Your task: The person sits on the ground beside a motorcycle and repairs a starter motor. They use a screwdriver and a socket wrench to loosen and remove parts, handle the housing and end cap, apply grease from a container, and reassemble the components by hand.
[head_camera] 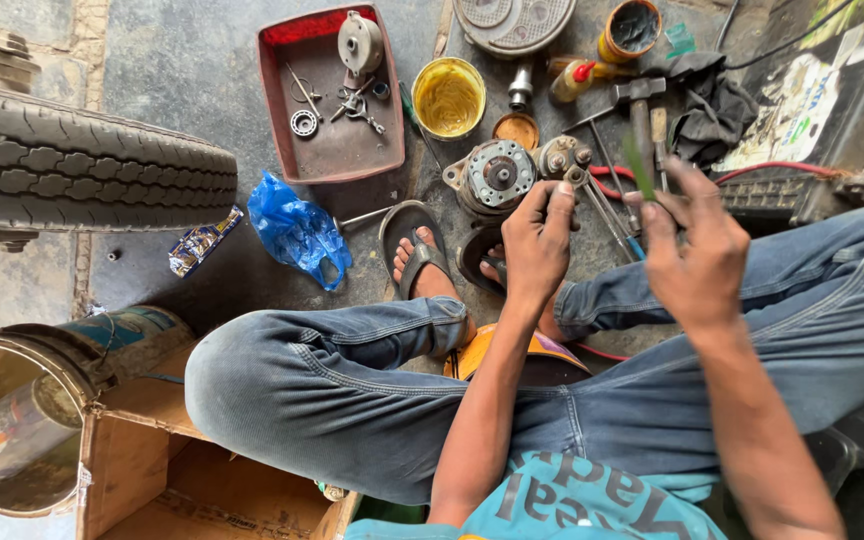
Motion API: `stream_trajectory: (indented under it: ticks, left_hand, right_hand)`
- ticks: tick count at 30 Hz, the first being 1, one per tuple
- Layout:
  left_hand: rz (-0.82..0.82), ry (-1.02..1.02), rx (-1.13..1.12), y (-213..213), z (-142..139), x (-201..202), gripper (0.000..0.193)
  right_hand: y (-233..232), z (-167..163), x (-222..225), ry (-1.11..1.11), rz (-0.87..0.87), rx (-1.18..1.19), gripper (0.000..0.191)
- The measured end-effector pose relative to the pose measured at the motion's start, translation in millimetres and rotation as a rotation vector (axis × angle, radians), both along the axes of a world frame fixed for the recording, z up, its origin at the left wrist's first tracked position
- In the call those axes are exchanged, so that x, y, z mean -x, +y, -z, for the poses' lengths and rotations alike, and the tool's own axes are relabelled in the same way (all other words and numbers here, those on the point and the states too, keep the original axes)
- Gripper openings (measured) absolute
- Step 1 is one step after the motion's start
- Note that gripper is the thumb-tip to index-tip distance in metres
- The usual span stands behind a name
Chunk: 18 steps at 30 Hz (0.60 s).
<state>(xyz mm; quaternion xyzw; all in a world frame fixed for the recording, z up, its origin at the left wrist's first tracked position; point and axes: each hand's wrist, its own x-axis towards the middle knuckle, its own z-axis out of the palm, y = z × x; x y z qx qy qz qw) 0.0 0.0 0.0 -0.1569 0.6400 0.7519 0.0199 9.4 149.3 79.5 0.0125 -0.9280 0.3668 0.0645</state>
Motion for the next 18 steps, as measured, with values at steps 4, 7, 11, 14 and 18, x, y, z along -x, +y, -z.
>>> stream_trajectory:
  ticks: [4,7,11,14,18]
  left_hand:
    - [0.019,0.004,-0.009,-7,-19,3,0.031]
    - [-0.007,0.020,-0.046,-5,-26,3,0.033]
    - [-0.072,0.025,-0.218,0,-22,7,0.033]
    - [-0.116,-0.015,-0.351,6,-17,5,0.028]
    - [-0.166,-0.028,-0.356,15,-14,-1,0.028]
  right_hand:
    - [0,-34,13,0.150,-0.295,-0.215,0.020]
    - [-8,-39,34,0.228,-0.401,-0.309,0.020]
    - [-17,-35,58,0.434,-0.534,-0.443,0.023]
    - [-24,-25,60,0.512,-0.524,-0.487,0.023]
    - [-20,-11,61,0.479,-0.468,-0.458,0.031]
